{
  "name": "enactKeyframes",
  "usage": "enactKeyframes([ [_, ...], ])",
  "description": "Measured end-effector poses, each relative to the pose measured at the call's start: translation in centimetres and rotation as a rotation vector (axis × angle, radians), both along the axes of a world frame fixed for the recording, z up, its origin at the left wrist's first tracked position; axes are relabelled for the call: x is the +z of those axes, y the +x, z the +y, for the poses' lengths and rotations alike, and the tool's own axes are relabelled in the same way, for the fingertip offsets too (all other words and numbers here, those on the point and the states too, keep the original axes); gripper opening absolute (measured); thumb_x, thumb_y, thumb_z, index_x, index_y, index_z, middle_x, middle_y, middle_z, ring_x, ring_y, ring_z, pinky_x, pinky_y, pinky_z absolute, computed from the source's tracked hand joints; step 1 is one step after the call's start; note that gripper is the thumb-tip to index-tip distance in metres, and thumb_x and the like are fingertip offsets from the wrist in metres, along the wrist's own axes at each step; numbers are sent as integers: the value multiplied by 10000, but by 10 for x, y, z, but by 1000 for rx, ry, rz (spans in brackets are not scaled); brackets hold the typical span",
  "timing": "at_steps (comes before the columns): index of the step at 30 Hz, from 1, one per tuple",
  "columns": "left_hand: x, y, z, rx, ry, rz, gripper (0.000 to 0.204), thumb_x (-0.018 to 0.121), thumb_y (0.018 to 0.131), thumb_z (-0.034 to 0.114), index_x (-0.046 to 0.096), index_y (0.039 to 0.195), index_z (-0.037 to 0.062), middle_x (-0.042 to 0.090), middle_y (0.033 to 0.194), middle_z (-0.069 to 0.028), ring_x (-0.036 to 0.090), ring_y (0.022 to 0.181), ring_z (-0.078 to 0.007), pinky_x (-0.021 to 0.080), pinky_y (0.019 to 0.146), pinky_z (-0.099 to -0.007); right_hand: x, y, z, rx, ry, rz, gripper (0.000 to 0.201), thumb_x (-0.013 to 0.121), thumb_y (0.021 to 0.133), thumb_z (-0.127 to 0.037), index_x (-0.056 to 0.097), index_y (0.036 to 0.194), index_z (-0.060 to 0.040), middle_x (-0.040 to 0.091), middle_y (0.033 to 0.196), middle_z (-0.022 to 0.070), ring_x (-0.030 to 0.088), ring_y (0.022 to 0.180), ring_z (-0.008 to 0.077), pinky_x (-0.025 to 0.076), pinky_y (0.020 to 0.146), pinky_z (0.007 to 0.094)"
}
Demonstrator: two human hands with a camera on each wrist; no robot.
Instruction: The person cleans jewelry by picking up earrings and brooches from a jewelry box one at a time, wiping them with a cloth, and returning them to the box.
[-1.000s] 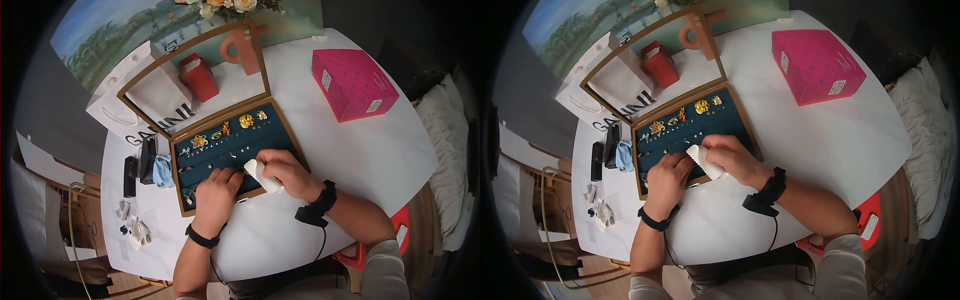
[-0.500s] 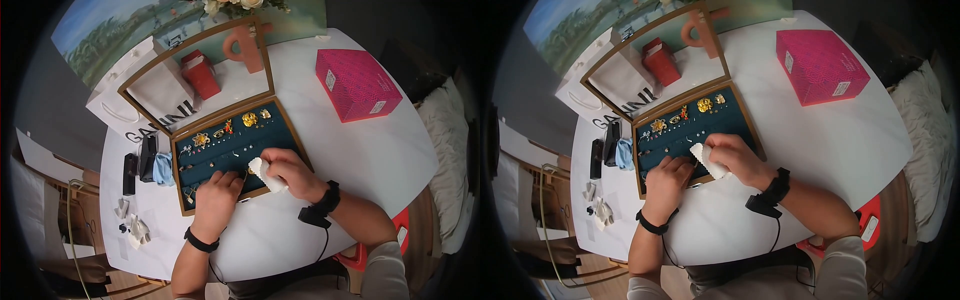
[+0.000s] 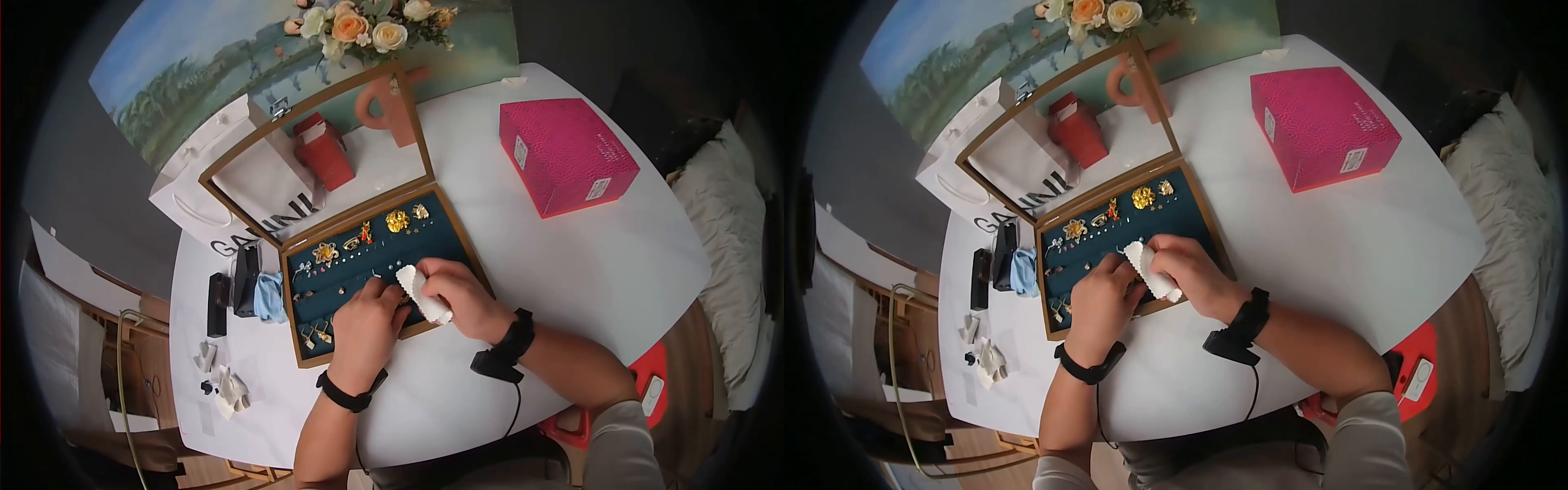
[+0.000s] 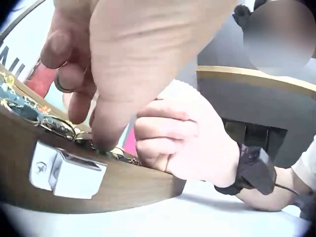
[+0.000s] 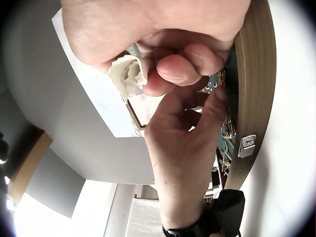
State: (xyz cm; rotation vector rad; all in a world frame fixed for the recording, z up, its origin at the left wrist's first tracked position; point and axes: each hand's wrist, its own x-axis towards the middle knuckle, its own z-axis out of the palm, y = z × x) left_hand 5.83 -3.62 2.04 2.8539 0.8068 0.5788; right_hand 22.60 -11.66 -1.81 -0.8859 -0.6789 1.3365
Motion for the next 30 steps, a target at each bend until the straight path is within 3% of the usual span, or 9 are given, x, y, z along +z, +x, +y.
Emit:
enactKeyframes([
  [5, -12, 8, 11, 17, 50, 58, 135, 764, 835, 139, 736, 955, 85, 656, 908, -98, 689, 797, -332, 556, 674, -415, 0, 1, 0, 16, 13, -8, 111, 509, 895, -114, 592, 927, -47, 556, 774, 24, 524, 639, 102, 439, 542, 278],
  [8, -10, 8, 17, 87, -24, -251, 85, 772, 864, 91, 738, 934, 55, 696, 880, -65, 683, 707, -267, 549, 646, -363, 2, 0, -2, 6, -36, -3, 128, 506, 941, -149, 588, 961, -52, 556, 776, 25, 532, 641, 107, 444, 543, 281],
  [12, -4, -17, 26, 186, -1167, -694, 150, 679, 1029, 160, 710, 1017, 14, 733, 924, -34, 490, 606, -33, 360, 495, -216, 13, -2, -3, -36, -112, -114, 169, 538, 1004, -229, 596, 994, -71, 596, 808, 15, 564, 663, 74, 473, 562, 243],
  [15, -8, -25, 22, 133, -1379, -868, 137, 698, 1014, 157, 700, 1053, 26, 742, 941, -53, 433, 557, -29, 306, 473, -194, 15, -8, -3, -41, -102, -227, 212, 570, 1047, -271, 598, 1052, -61, 627, 848, 7, 584, 680, 51, 496, 573, 215],
  [17, -8, -26, 12, 125, -1461, -878, 155, 723, 999, 172, 691, 1051, 30, 725, 879, -34, 450, 553, -31, 327, 474, -197, 14, -16, -4, -59, -78, -238, 207, 594, 1052, -245, 594, 1075, -39, 622, 828, 12, 575, 654, 55, 490, 551, 219],
  [22, -13, -28, 4, 96, -1406, -779, 143, 723, 999, 152, 693, 1057, 25, 649, 735, 24, 488, 555, -22, 350, 480, -195, 6, -27, -3, 11, 47, -384, 236, 547, 1086, -206, 525, 1171, 14, 656, 950, 48, 603, 685, 59, 504, 603, 223],
  [25, -25, -34, 11, 44, -1372, -740, 111, 687, 1009, 83, 699, 1079, -2, 715, 846, -5, 573, 664, -4, 435, 561, -180, 1, -31, -2, -4, 33, -425, 219, 560, 1082, -202, 535, 1133, 9, 656, 919, 47, 601, 668, 59, 500, 590, 227],
  [30, -31, -33, 12, -35, -1378, -721, 93, 652, 1018, 67, 683, 1070, -3, 675, 847, 18, 525, 641, -9, 403, 560, -186, 4, -31, -4, -18, -14, -504, 202, 569, 1080, -206, 558, 1049, -7, 644, 844, 32, 597, 638, 56, 490, 561, 229],
])
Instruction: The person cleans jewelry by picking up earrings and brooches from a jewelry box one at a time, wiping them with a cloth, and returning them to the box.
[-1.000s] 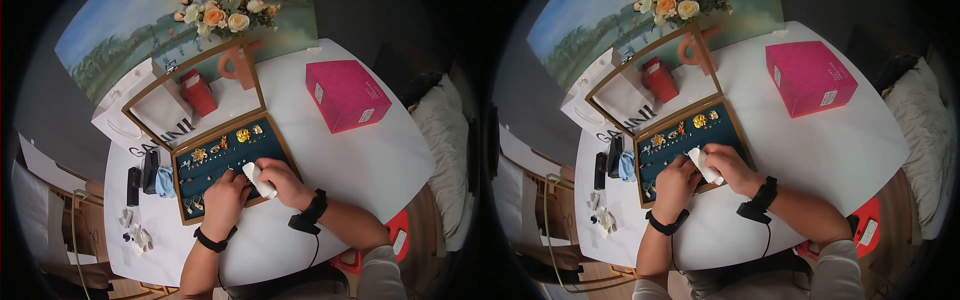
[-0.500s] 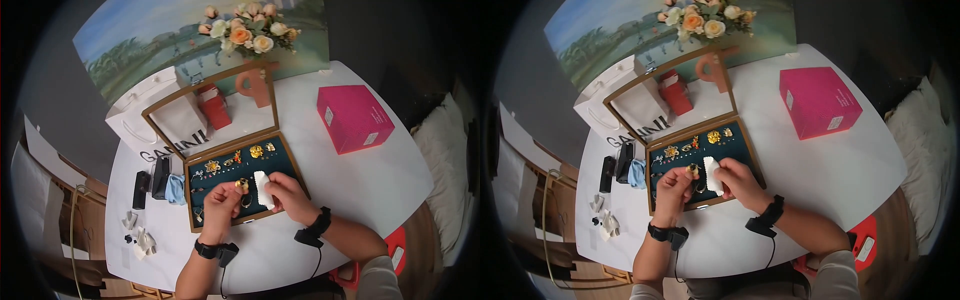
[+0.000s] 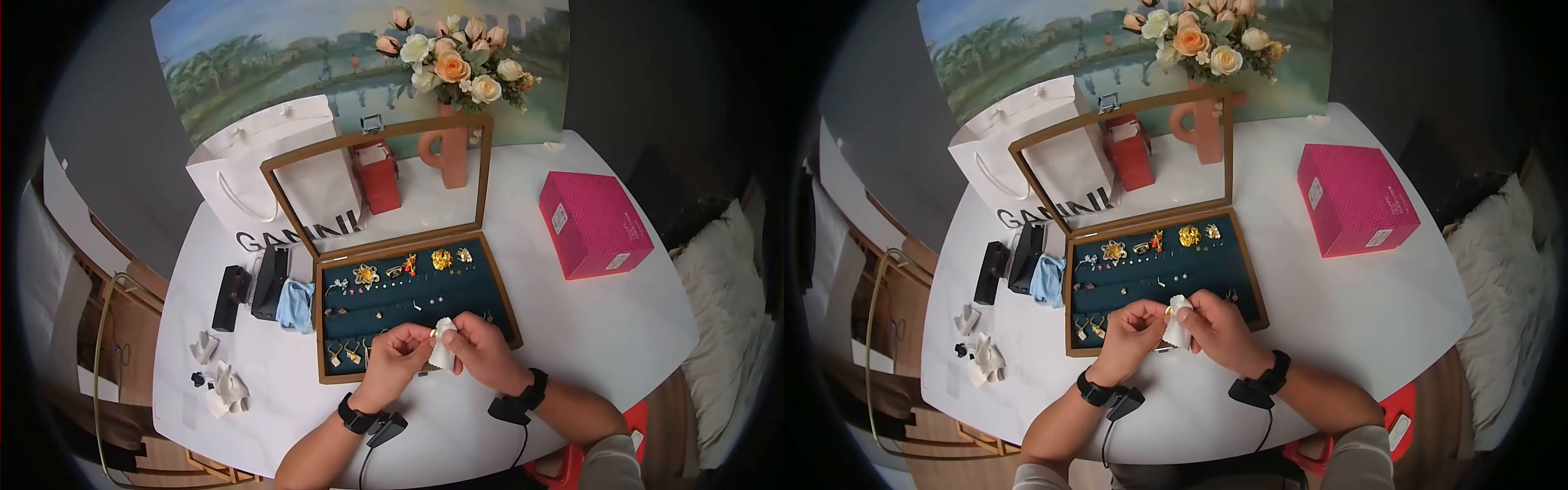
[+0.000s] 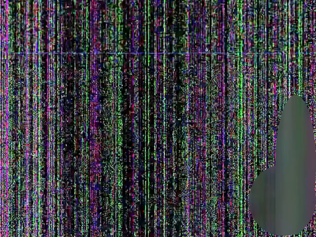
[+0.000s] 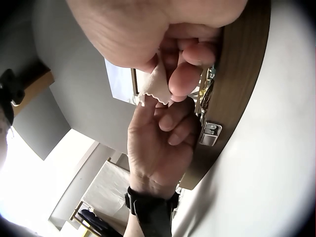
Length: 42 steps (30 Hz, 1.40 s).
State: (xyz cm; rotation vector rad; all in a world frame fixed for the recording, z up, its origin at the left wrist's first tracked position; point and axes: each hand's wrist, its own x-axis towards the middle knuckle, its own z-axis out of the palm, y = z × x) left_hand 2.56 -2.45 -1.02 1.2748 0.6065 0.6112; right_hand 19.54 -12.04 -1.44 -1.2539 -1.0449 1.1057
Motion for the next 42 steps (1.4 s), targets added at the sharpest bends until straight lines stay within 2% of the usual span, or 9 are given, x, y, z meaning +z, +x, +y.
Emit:
enactKeyframes([
  [4, -6, -5, 5, -55, 2, 5, 76, 666, 1009, 55, 681, 1062, 2, 689, 892, 33, 557, 730, 15, 410, 600, -171, 3, 1, 1, -36, -9, 33, 209, 570, 1083, -219, 567, 1021, -19, 635, 817, 24, 593, 629, 54, 485, 551, 227],
  [7, -5, -6, 3, -65, 20, -7, 58, 657, 1011, 52, 668, 1050, 10, 664, 866, 54, 534, 714, 18, 395, 593, -168, 5, 2, 2, -39, -32, 23, 235, 542, 1094, -243, 572, 1004, -28, 627, 812, 20, 601, 652, 61, 498, 566, 235],
  [12, -3, -6, 5, -50, -21, -25, 143, 625, 1060, 153, 654, 1037, 14, 639, 817, 33, 525, 673, -5, 403, 576, -186, 4, 0, -1, 59, -18, -68, 219, 557, 1091, -240, 573, 1018, -33, 617, 810, 6, 561, 641, 43, 469, 566, 219],
  [15, -1, -6, 3, -18, -79, -37, 151, 609, 1072, 173, 643, 1029, 32, 583, 743, 34, 456, 585, -27, 350, 528, -206, 1, -2, 0, 56, -36, -111, 264, 587, 1076, -269, 603, 1018, -12, 632, 785, 1, 566, 615, 35, 471, 532, 227],
  [21, -1, -8, 6, -121, 31, -15, 174, 602, 1079, 202, 640, 1012, 45, 578, 739, 41, 470, 589, -21, 358, 530, -201, 1, -4, 1, 19, -20, -77, 266, 591, 1074, -277, 599, 1008, -20, 627, 778, 2, 564, 615, 35, 456, 520, 227],
  [24, -3, -13, 11, -227, 49, 35, 162, 606, 1074, 188, 627, 1031, 33, 603, 797, 42, 486, 621, -18, 391, 563, -193, 4, 3, 3, 62, -54, -102, 245, 571, 1081, -260, 590, 1015, -26, 627, 795, 7, 557, 613, 37, 451, 523, 221],
  [33, 8, -12, 12, -129, -202, -79, 101, 661, 1035, 129, 627, 1057, 36, 611, 854, 26, 509, 655, -25, 375, 557, -192, 4, 1, 2, 68, -41, -100, 254, 559, 1089, -276, 590, 1015, -35, 607, 782, -7, 548, 622, 32, 443, 522, 222],
  [36, 2, -11, 12, -142, -190, -69, 98, 677, 1020, 113, 632, 1060, 37, 624, 863, 26, 524, 663, -25, 371, 556, -189, 4, 0, 1, 56, -37, -93, 259, 562, 1091, -279, 587, 1032, -28, 604, 776, -8, 547, 629, 33, 439, 521, 225],
  [42, -5, -12, 13, -154, -143, -30, 64, 681, 1002, 65, 645, 1034, 23, 665, 893, 23, 577, 724, -18, 444, 610, -188, -1, -4, 0, 15, 8, -45, 274, 571, 1089, -293, 561, 1076, -20, 638, 818, 15, 562, 644, 37, 441, 522, 225],
])
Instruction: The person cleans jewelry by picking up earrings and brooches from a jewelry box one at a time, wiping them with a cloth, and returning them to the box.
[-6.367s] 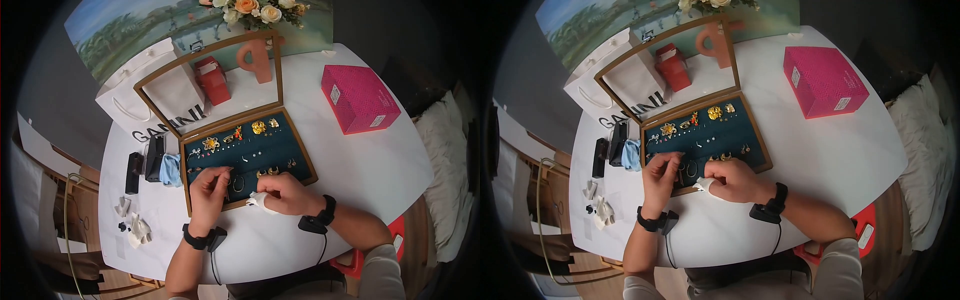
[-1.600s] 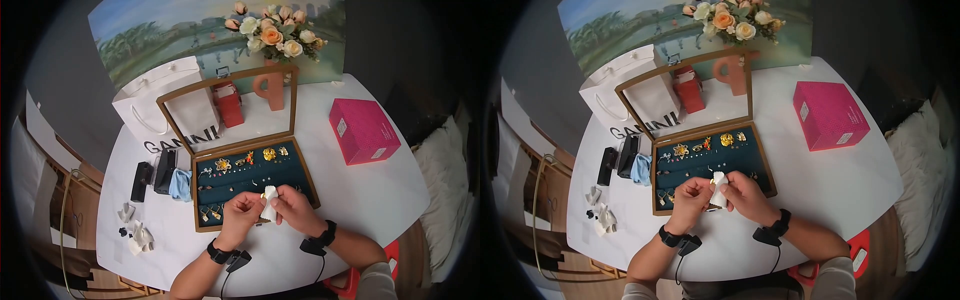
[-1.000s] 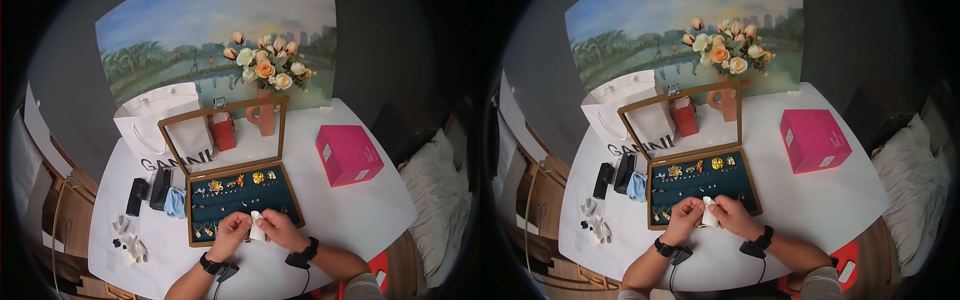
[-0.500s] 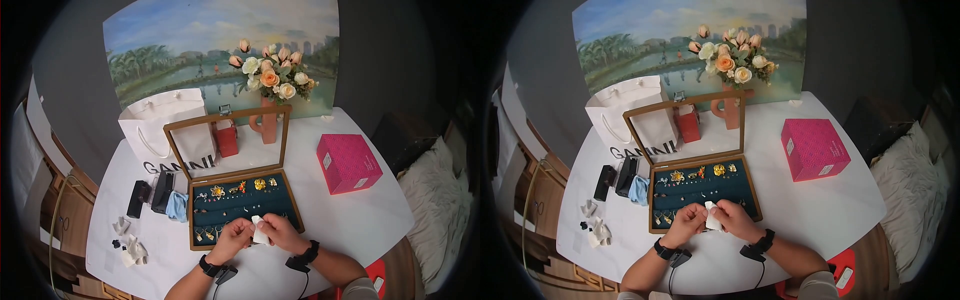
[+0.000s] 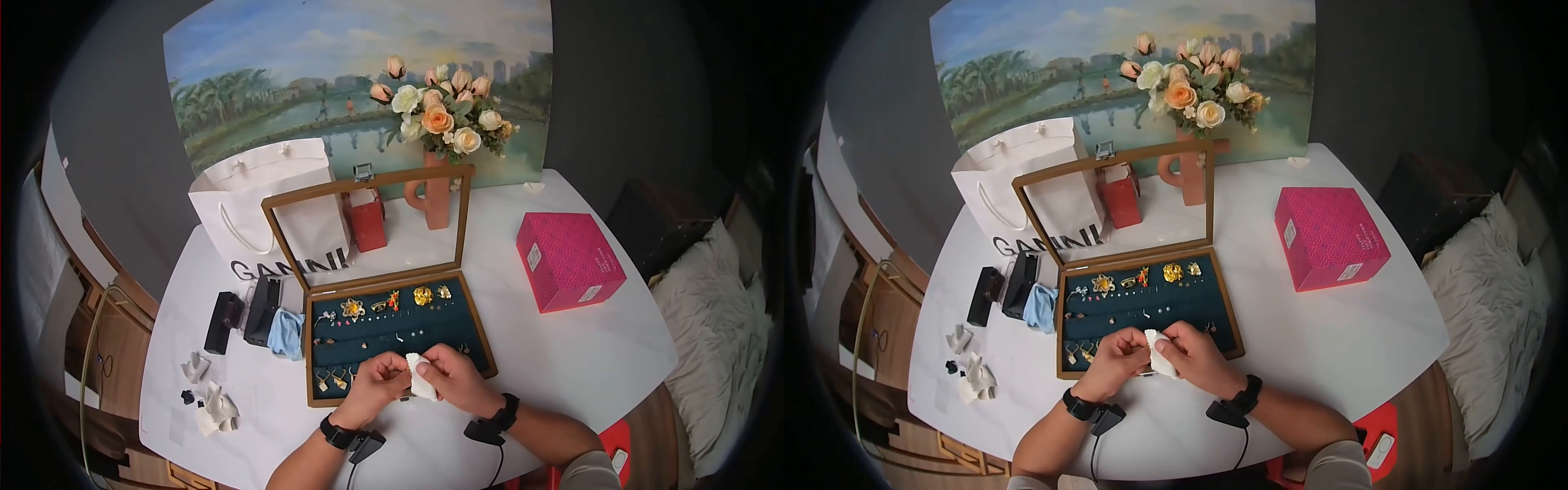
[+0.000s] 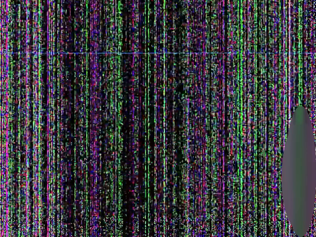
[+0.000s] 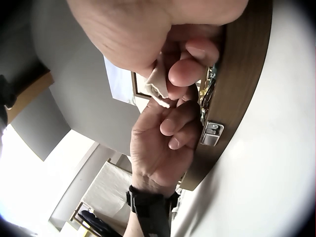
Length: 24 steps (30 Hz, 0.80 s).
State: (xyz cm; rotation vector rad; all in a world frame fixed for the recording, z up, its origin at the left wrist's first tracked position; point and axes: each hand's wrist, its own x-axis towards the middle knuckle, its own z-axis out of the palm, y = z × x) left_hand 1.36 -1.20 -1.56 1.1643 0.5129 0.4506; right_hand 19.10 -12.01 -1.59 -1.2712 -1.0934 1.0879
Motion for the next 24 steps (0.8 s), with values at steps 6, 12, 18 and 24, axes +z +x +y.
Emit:
enactKeyframes([
  [6, 13, 6, -9, 95, 86, 27, 151, 650, 1006, 31, 717, 1137, -3, 659, 859, 30, 489, 651, -5, 359, 551, -186, -2, 6, 3, 48, -29, 19, 256, 590, 1080, -279, 538, 1048, -31, 646, 829, 27, 565, 641, 31, 447, 518, 217],
  [12, 1, 5, -7, 43, 253, -2, 245, 631, 1039, 68, 699, 1262, -8, 633, 863, 40, 473, 677, -13, 376, 587, -190, 4, 7, 3, 31, -37, 46, 254, 587, 1080, -282, 546, 1032, -36, 631, 814, 18, 549, 625, 34, 440, 515, 213],
  [18, 7, 8, -9, 101, 72, -19, 133, 639, 1041, 85, 672, 1144, 8, 660, 842, 15, 432, 605, -15, 330, 535, -199, 7, 8, 3, 82, -58, 12, 256, 577, 1081, -284, 561, 1045, -31, 632, 817, 22, 534, 601, 40, 425, 511, 214],
  [24, 4, 3, -5, 50, 68, -1, 106, 651, 1027, 56, 666, 1119, 5, 681, 897, 0, 491, 670, -24, 358, 576, -190, 8, 11, 4, 81, -75, 33, 247, 569, 1084, -264, 570, 1054, -19, 629, 803, 25, 522, 582, 44, 414, 505, 220],
])
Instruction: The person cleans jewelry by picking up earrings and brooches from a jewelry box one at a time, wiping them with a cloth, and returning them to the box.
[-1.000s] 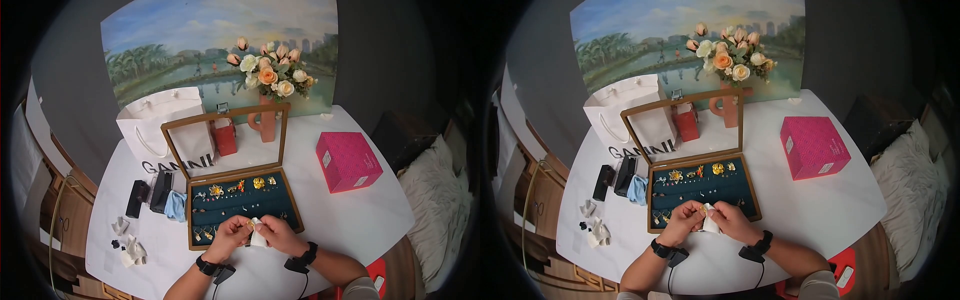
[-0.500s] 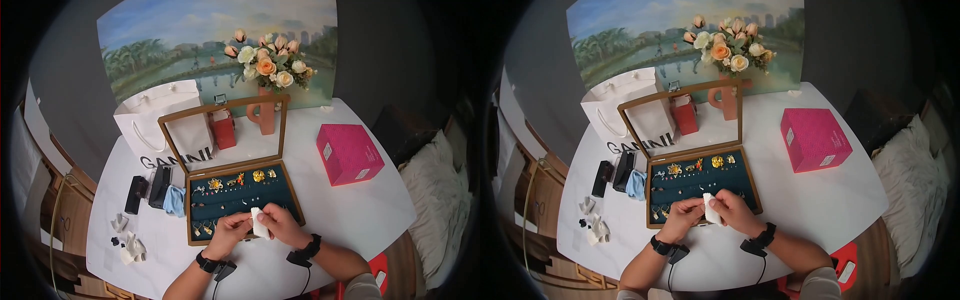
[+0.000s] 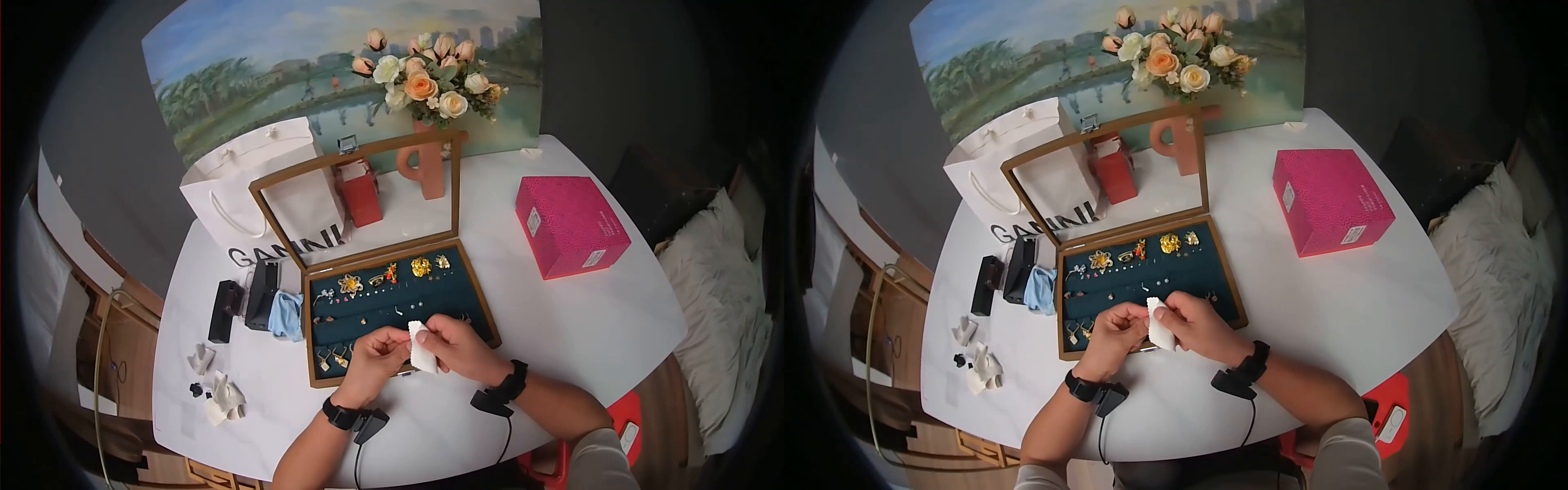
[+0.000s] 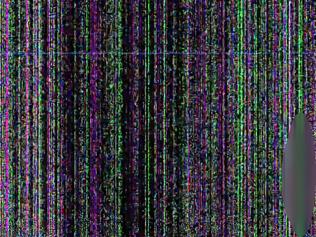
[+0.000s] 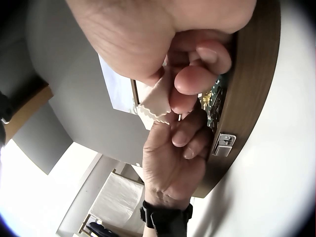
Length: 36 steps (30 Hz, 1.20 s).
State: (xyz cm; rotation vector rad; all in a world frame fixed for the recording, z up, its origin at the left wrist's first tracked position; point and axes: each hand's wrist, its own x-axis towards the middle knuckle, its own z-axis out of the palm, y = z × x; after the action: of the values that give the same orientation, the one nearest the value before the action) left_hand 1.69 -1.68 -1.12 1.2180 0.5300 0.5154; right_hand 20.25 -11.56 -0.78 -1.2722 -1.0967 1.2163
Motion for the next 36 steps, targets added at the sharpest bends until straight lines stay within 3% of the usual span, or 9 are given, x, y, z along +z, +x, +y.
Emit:
enactKeyframes([
  [2, 0, -1, 0, -8, -37, 3, 125, 649, 1019, 20, 655, 1142, -1, 723, 1013, -32, 651, 843, -56, 502, 720, -179, 2, -3, 0, 1, 2, -18, 270, 569, 1086, -275, 586, 1044, -9, 629, 790, 22, 518, 577, 44, 418, 503, 225],
  [5, 9, 5, -7, 89, -48, -70, 158, 663, 1011, 27, 628, 1163, 3, 713, 993, -28, 633, 793, -44, 478, 649, -169, 2, -1, -1, 26, -3, -4, 267, 571, 1085, -271, 585, 1055, -6, 636, 808, 24, 527, 593, 43, 423, 510, 223],
  [11, 3, 1, 4, 29, -86, 32, 171, 709, 1003, 116, 625, 1124, 29, 693, 867, -6, 532, 626, -31, 380, 511, -190, 0, -2, -6, 29, 33, -2, 280, 575, 1082, -285, 582, 1071, -6, 637, 839, 24, 538, 625, 42, 435, 527, 221],
  [14, 6, 1, 6, 23, -101, 42, 139, 705, 1012, 163, 652, 1059, 43, 618, 748, 14, 478, 561, -57, 333, 489, -221, 2, -7, -5, 17, 25, -13, 242, 561, 1086, -262, 550, 1041, -24, 616, 844, 18, 518, 618, 36, 419, 535, 216],
  [20, 9, -2, 3, 6, -121, 94, 159, 700, 1012, 159, 678, 1106, 33, 684, 820, -14, 577, 622, -63, 463, 553, -216, 0, -9, -2, -25, 31, 29, 234, 555, 1090, -259, 535, 1048, -30, 624, 855, 22, 530, 628, 36, 431, 538, 208],
  [26, 6, -2, 8, -20, -148, -51, 186, 691, 998, 67, 672, 1168, -7, 729, 985, -55, 678, 791, -107, 584, 722, -264, -2, -12, -1, -169, 114, 68, 219, 543, 1095, -241, 512, 1083, -25, 635, 866, 35, 572, 630, 46, 439, 538, 194],
  [33, -10, -4, 14, 6, -214, -105, 222, 706, 980, 41, 698, 1194, -14, 739, 1015, -77, 692, 818, -121, 591, 720, -267, -5, -6, 0, -246, 103, 176, 175, 545, 1088, -193, 518, 1051, -24, 612, 813, 14, 554, 611, 47, 451, 539, 224],
  [36, -7, -1, 10, 20, -174, -78, 213, 692, 991, 46, 711, 1193, -20, 748, 1005, -83, 694, 813, -115, 586, 716, -253, -11, -15, -1, -164, 147, -83, 200, 570, 1078, -209, 543, 1007, -24, 611, 801, 8, 551, 620, 52, 461, 546, 245],
])
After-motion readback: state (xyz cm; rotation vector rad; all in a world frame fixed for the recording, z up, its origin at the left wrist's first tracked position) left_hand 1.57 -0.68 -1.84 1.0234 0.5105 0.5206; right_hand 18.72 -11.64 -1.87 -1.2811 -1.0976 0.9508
